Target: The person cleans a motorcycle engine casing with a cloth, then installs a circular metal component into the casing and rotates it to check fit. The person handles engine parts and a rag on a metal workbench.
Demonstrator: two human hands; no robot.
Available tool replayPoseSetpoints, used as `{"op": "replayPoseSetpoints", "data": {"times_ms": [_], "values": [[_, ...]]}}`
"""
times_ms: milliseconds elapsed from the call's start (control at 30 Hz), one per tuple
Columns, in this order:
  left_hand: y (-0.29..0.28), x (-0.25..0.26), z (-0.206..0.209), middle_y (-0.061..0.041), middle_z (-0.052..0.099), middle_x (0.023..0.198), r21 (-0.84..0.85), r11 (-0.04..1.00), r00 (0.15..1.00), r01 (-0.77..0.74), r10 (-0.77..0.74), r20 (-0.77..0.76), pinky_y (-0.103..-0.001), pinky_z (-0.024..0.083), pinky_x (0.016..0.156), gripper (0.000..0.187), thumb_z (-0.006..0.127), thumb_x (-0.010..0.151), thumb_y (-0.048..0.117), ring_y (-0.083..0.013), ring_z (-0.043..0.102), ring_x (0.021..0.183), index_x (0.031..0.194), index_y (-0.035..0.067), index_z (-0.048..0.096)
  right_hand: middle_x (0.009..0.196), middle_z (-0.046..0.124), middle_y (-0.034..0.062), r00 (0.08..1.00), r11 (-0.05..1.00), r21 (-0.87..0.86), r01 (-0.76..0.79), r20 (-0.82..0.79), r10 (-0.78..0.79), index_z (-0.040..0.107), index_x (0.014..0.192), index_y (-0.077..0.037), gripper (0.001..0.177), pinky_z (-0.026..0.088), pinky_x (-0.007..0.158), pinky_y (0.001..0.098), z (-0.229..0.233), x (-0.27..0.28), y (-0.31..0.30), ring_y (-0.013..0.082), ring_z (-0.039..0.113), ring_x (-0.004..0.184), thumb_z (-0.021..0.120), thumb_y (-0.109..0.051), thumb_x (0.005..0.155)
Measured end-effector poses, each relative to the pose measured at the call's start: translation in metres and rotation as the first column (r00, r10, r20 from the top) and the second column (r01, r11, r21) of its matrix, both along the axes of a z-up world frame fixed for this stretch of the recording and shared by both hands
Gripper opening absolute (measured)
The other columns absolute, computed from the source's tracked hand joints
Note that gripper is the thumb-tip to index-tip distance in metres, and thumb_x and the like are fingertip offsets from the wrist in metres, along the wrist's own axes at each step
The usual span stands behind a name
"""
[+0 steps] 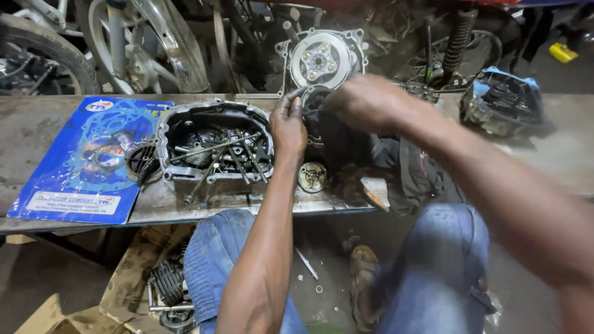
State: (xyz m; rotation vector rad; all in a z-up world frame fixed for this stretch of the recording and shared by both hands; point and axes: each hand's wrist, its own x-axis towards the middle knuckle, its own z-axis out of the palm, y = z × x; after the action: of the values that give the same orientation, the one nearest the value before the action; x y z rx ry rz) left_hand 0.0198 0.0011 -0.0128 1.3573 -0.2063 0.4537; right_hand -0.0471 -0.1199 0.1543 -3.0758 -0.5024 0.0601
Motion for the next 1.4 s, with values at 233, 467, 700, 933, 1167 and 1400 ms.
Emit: {"op": "replayPoseSetpoints", "data": {"times_ms": [233,467,700,933,1167,1400], "values": [[0.004,-0.008,0.007,-0.012,0.076,0.117,-0.021,1.000,1.000,0.022,-0.022,-0.017,-0.044,0.046,0.110,0.027,0.056,0.102,0.006,-0.0279,0.065,0.122,0.117,0.014,0.076,0.082,0.078,0.0178,0.992,0.957,-0.262,0.128,0.045,-0.120,0.084,0.102,-0.024,0.031,0.061,0.076,0.0545,0.029,-0.025,0.004,0.0397,0.077,0.081,0.055,-0.017,0.094],[0.000,-0.010,-0.009,-0.003,0.062,0.077,-0.322,0.946,0.957,0.028,-0.118,-0.265,-0.026,0.062,0.057,0.021,0.050,0.106,0.014,-0.0110,0.059,0.055,0.109,0.008,0.069,0.084,0.078,0.0179,0.997,0.983,-0.164,0.079,0.012,-0.079,0.082,0.096,-0.022,0.023,0.060,0.079,0.0571,-0.016,-0.022,-0.044,0.0419,0.076,0.082,0.061,-0.026,0.087],[-0.013,-0.041,-0.003,-0.008,0.066,0.088,-0.352,0.936,0.871,-0.013,-0.162,-0.463,-0.020,0.060,0.061,0.025,0.048,0.107,0.026,-0.0102,0.057,0.065,0.105,0.006,0.063,0.113,0.077,0.0132,0.991,0.805,0.593,0.039,0.081,-0.107,0.079,0.117,-0.021,0.028,0.055,0.090,0.0530,-0.068,-0.033,-0.082,0.0355,0.069,0.112,0.070,-0.020,0.090],[-0.014,-0.074,0.014,-0.011,0.075,0.099,0.461,0.809,0.871,0.365,-0.123,-0.475,-0.046,0.063,0.076,0.050,0.078,0.081,0.051,-0.0332,0.075,0.098,0.107,0.009,0.072,0.119,0.076,0.0134,0.976,0.508,0.857,0.090,0.025,-0.216,0.077,0.120,-0.012,0.027,0.051,0.100,0.0446,-0.139,-0.039,-0.097,0.0235,0.068,0.114,0.068,-0.009,0.095],[0.002,-0.095,-0.003,-0.014,0.070,0.096,0.953,0.000,0.951,0.301,-0.071,-0.301,-0.053,0.061,0.073,0.029,0.060,0.087,0.027,-0.0387,0.074,0.089,0.103,0.008,0.075,0.112,0.078,0.0134,0.961,0.403,0.907,0.121,-0.006,-0.275,0.077,0.120,-0.008,0.026,0.054,0.095,0.0405,-0.137,-0.047,-0.098,0.0197,0.068,0.109,0.068,-0.007,0.095],[0.037,-0.081,0.073,-0.021,0.074,0.107,0.762,0.567,0.912,0.314,0.042,-0.408,-0.056,0.056,0.089,0.034,0.055,0.100,0.031,-0.0444,0.070,0.106,0.124,0.008,0.063,0.080,0.074,0.0207,0.953,0.861,0.465,-0.207,0.296,0.069,0.079,0.118,-0.012,0.029,0.054,0.071,0.0537,-0.051,-0.033,-0.062,0.0427,0.070,0.075,0.066,-0.009,0.093]]}}
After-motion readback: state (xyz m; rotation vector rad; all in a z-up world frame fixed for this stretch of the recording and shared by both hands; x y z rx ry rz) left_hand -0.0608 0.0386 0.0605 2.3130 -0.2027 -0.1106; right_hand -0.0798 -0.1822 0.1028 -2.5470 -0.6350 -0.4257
